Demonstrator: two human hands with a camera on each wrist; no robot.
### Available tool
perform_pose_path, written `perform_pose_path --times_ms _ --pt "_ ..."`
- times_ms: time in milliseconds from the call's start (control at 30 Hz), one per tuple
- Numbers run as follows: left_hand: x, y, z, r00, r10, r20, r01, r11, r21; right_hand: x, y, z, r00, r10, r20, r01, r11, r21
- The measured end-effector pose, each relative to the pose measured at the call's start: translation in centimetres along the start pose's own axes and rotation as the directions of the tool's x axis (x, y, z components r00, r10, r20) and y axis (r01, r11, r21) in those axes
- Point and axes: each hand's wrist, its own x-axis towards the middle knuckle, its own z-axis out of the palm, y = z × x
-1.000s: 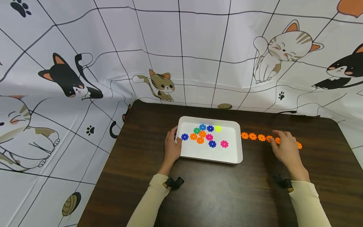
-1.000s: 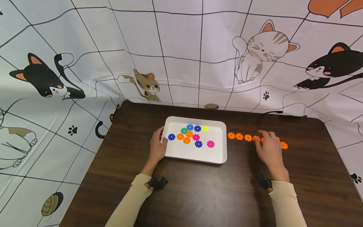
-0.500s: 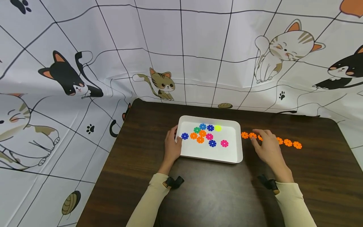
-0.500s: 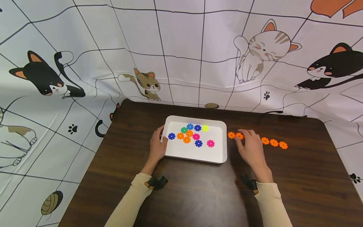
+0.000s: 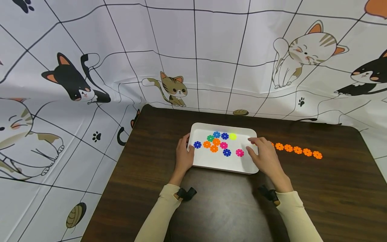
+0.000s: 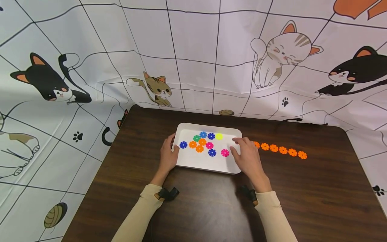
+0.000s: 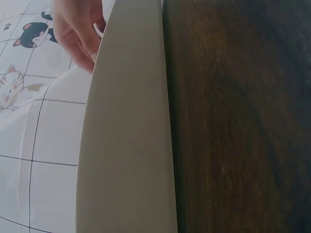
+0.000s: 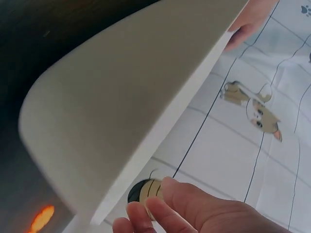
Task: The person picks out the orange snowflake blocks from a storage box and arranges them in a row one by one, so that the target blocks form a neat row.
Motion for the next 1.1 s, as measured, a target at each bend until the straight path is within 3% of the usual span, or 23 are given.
perform_pose_path --times_ms 933,1100 --pt "0.1 -0.1 0.0 1.000 0.012 -0.018 -0.012 1.000 -0.011 2.1 -4.8 6.0 0.981 -0.082 0.174 0.082 0.997 0.008" --pt "0.1 -0.2 0.0 0.999 0.026 -0.027 -0.026 1.000 -0.010 2.6 -5.4 7.1 0.981 -0.098 0.170 0.099 0.995 0.004"
